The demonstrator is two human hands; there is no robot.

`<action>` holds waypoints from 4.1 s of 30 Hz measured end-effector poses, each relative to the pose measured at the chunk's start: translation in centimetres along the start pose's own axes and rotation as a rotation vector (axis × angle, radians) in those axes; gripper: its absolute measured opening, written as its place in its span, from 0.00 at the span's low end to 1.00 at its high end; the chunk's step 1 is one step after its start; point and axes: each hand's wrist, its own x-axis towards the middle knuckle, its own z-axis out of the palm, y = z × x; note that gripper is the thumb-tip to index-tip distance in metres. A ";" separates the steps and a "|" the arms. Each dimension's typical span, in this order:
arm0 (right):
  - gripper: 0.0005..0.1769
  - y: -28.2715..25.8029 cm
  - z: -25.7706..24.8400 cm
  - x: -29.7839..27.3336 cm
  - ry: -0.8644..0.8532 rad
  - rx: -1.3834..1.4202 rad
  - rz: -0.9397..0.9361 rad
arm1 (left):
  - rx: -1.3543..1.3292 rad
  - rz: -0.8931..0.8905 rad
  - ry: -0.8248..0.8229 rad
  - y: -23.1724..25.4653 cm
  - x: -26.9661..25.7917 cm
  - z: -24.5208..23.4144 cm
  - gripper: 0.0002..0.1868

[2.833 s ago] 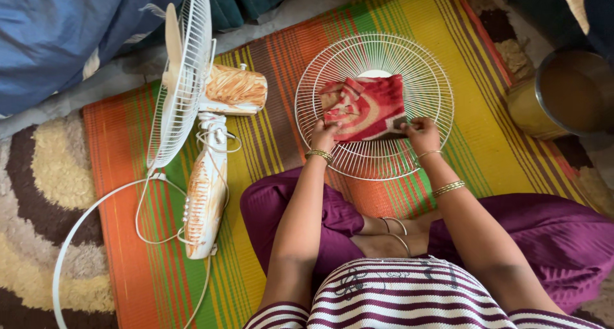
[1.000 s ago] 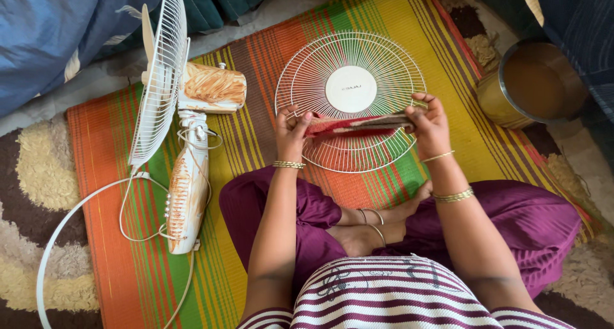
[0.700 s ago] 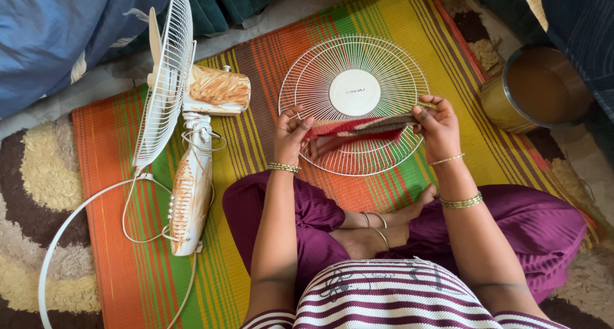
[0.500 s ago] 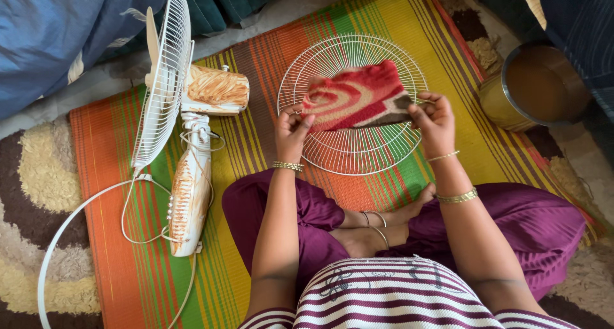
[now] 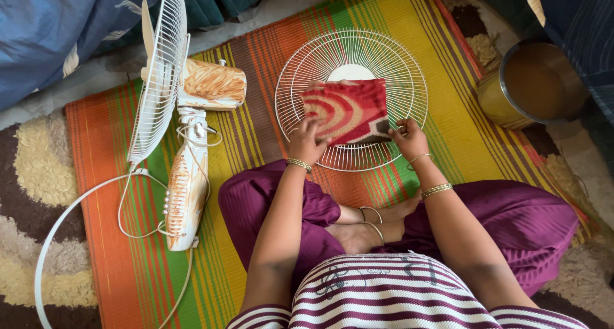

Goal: The person cleans the front grill of a disassembled table fan with a cloth, wiping the center and the circular wires.

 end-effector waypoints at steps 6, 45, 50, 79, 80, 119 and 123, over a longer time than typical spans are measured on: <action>0.25 -1.2 0.4 -0.7 -0.001 -0.116 -0.027 | 0.103 -0.059 -0.149 1.0 -0.1 0.2 0.35; 0.12 -3.2 -4.5 -0.8 -0.490 -0.328 -0.386 | -0.073 0.138 -0.094 -1.5 -0.8 -2.0 0.08; 0.13 -3.2 -6.6 -0.4 -0.708 -0.172 -0.364 | -0.340 -0.158 -0.372 -1.2 -1.4 -3.5 0.11; 0.42 -7.5 10.1 -7.2 -0.380 -0.889 -0.863 | -0.110 -0.375 0.244 -8.5 3.7 3.5 0.35; 0.42 -7.0 10.1 -7.7 -0.379 -0.882 -0.840 | -0.186 -0.444 0.232 -8.9 4.1 3.6 0.39; 0.39 -13.2 12.5 11.4 -0.231 -0.797 -0.357 | -0.106 -0.469 0.259 -9.0 4.7 5.3 0.38; 0.40 -12.8 11.6 15.8 -0.231 -0.789 -0.316 | -0.133 -0.456 0.306 -9.2 4.6 5.5 0.37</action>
